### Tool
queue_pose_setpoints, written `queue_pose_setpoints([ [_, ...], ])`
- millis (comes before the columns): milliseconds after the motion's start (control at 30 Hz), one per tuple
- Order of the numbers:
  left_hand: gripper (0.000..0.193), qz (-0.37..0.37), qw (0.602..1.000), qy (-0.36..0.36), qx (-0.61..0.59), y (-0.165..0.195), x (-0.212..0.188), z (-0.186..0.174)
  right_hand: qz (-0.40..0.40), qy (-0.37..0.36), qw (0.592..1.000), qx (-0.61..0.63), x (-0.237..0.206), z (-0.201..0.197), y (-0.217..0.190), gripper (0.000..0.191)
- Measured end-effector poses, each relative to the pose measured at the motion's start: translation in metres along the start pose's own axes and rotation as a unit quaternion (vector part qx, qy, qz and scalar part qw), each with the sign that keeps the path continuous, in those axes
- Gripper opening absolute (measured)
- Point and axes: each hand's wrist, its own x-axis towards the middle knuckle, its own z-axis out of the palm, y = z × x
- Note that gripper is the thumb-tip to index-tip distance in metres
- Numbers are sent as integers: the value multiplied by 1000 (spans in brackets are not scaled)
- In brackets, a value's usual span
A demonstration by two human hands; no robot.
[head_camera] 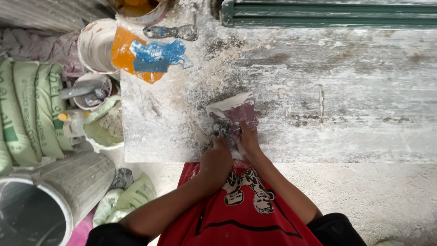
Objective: The person smooths the surface of a round decorative plaster piece using a small metal tool, then flips it to reveal a floral relief pattern. After placing the piece aside, the person scrapes and sweeps residual powder from the workbench using a scraper and a brush.
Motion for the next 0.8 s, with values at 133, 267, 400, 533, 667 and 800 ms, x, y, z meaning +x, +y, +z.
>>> queue_pose_setpoints([
  [133, 72, -88, 996, 29, 0, 11, 20, -25, 28, -19, 999, -19, -5, 3, 12, 19],
  [267, 75, -59, 996, -72, -10, 19, 18, -34, -16, -36, 979, -201, -3, 8, 5, 26],
  [400, 69, -133, 991, -1, -28, 18, 11, -23, 24, -55, 997, -43, 0, 16, 0, 20],
  [533, 45, -120, 985, -38, -115, 16, 15, -9, 38, -29, 998, -39, 2, 9, 5, 16],
  [667, 37, -105, 988, -15, -110, 14, 19, -4, 19, -72, 997, -4, 12, 0, 10, 20],
  [800, 69, -114, 987, -23, -113, 15, 20, -6, 39, -36, 986, -157, 13, 2, 4, 30],
])
